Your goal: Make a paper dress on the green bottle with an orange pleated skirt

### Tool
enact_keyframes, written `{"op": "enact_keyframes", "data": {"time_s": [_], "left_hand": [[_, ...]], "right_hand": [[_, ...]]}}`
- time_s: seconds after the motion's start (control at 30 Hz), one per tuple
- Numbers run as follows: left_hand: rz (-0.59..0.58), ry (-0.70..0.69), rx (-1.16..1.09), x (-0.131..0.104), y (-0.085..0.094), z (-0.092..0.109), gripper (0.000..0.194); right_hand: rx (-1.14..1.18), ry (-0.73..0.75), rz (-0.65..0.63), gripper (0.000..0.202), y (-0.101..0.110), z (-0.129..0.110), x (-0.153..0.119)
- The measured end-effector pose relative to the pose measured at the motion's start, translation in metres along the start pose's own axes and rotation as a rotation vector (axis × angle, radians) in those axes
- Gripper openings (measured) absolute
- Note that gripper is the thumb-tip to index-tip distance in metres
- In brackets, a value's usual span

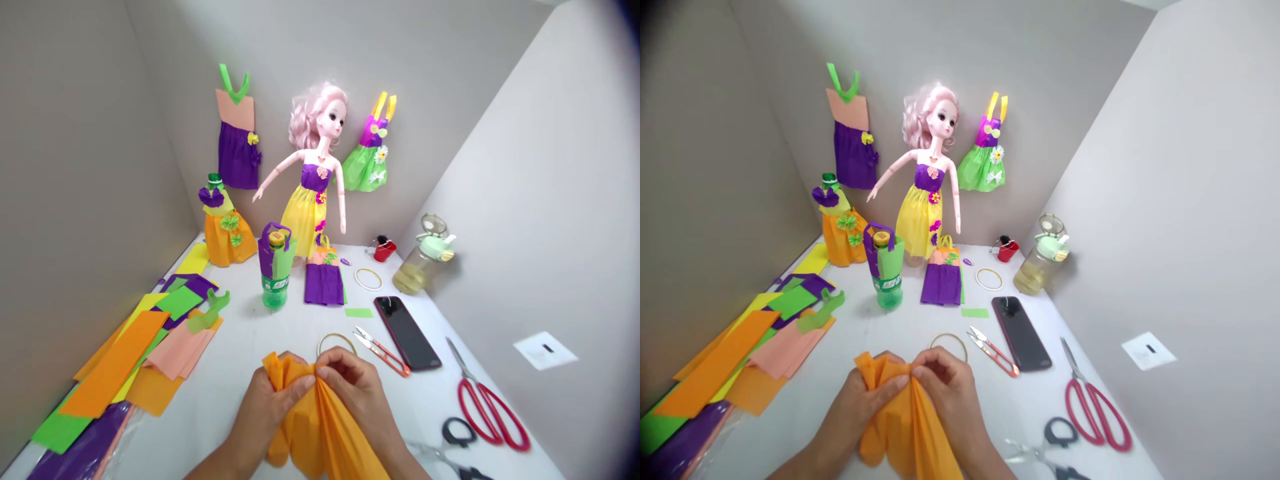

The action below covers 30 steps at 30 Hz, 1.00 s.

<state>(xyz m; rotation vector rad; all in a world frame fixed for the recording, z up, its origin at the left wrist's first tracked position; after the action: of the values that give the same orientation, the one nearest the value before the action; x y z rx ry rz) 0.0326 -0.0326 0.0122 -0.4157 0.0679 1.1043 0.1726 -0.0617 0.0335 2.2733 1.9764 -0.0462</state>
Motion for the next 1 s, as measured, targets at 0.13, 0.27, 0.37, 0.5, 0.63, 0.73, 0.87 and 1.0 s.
{"op": "enact_keyframes", "data": {"time_s": [0.13,0.27,0.37,0.5,0.63,0.73,0.87,1.0], "left_hand": [[0.024,0.065,-0.016,0.002,0.003,-0.009,0.042],[-0.008,0.079,-0.082,0.001,0.001,-0.009,0.041],[-0.035,0.076,-0.104,0.000,-0.002,-0.007,0.043],[-0.066,0.056,-0.156,0.000,-0.005,-0.005,0.041],[-0.085,0.054,-0.189,-0.001,-0.007,-0.004,0.043],[-0.104,0.046,-0.198,-0.002,-0.008,-0.004,0.042],[-0.106,0.024,-0.199,-0.001,-0.009,-0.005,0.041],[-0.065,0.016,-0.180,-0.002,-0.008,-0.004,0.042]], "right_hand": [[-0.129,0.089,0.055,0.016,-0.001,-0.001,-0.002],[-0.372,0.354,0.186,0.013,-0.002,-0.010,-0.011],[-0.450,0.457,0.214,0.013,-0.003,-0.013,-0.017],[-0.450,0.463,0.200,0.013,-0.002,-0.016,-0.019],[-0.406,0.428,0.192,0.012,0.000,-0.017,-0.018],[-0.375,0.401,0.185,0.012,0.000,-0.017,-0.018],[-0.325,0.342,0.146,0.013,0.000,-0.014,-0.015],[-0.233,0.235,0.104,0.006,-0.001,-0.009,-0.011]]}}
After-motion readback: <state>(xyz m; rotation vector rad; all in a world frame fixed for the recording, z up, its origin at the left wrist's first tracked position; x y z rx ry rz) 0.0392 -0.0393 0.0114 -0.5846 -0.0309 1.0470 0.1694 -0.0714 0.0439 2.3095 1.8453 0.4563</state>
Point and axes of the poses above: each hand's wrist, its own x-axis towards the middle knuckle, its own y-axis out of the back of the hand, z = x × y, the point moved 5 cm from there along x, towards the middle knuckle, and after that the axes turned 9 degrees about -x, right-handed, at the moved point
